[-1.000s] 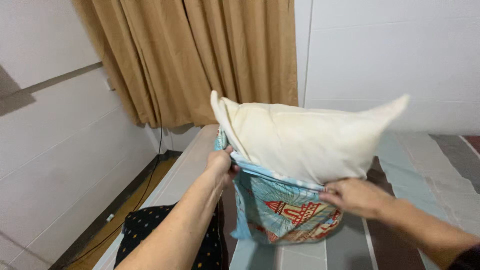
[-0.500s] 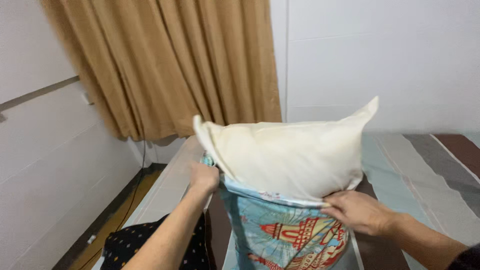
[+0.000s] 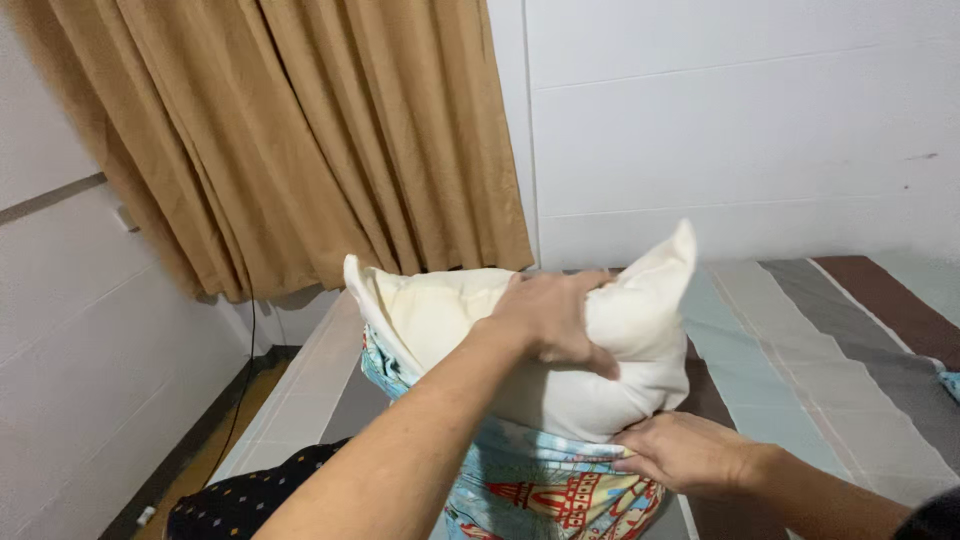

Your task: The person inserts a white pillow into a light blue patterned pillowcase on a bed. They align the corners, push the pillow in, and smooth the case before placing the finished pillow on the bed.

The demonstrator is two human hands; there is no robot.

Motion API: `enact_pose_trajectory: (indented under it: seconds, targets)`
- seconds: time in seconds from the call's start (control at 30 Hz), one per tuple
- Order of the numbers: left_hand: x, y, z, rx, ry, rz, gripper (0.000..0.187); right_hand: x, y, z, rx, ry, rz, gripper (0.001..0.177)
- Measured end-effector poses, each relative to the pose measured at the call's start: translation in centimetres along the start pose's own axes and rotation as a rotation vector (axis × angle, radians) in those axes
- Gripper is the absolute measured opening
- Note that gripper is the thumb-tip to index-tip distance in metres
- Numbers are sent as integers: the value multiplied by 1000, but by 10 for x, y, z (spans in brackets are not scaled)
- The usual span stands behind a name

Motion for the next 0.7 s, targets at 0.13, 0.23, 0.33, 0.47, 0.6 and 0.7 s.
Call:
enact_pose_trajectory:
  seconds: [0.13, 0.23, 0.33, 0.47, 0.6, 0.7]
  targets:
    - [-6, 23, 4, -66, -87, -32, 81, 15, -48, -16, -74, -16, -19, 40]
    - [-16, 40, 0, -88, -110, -3, 72, 30, -65, -10, -118, -193, 97, 37]
    - [-20, 48, -3, -145, -118, 21, 72, 33, -74, 8, -127, -170, 34, 35]
    - [-15, 53, -4, -181, -99, 81, 75, 14, -52, 40, -267, -41, -45, 39]
    - [-13, 55, -10, -175, -91, 101, 78, -1, -31, 54, -308, -26, 51, 35]
    - [-12, 59, -9, -178, -86, 116, 78, -4, -21, 75, -314, -211, 251, 19]
Point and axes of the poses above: each hand's wrist, its own x-axis towards the middle knuckle, its own z-axis out of the back of the hand, y = z × x, the point moved 10 cm from there along x, towards the middle knuckle, and after that the axes turned 11 degrees about y, right-handed, at the moved point
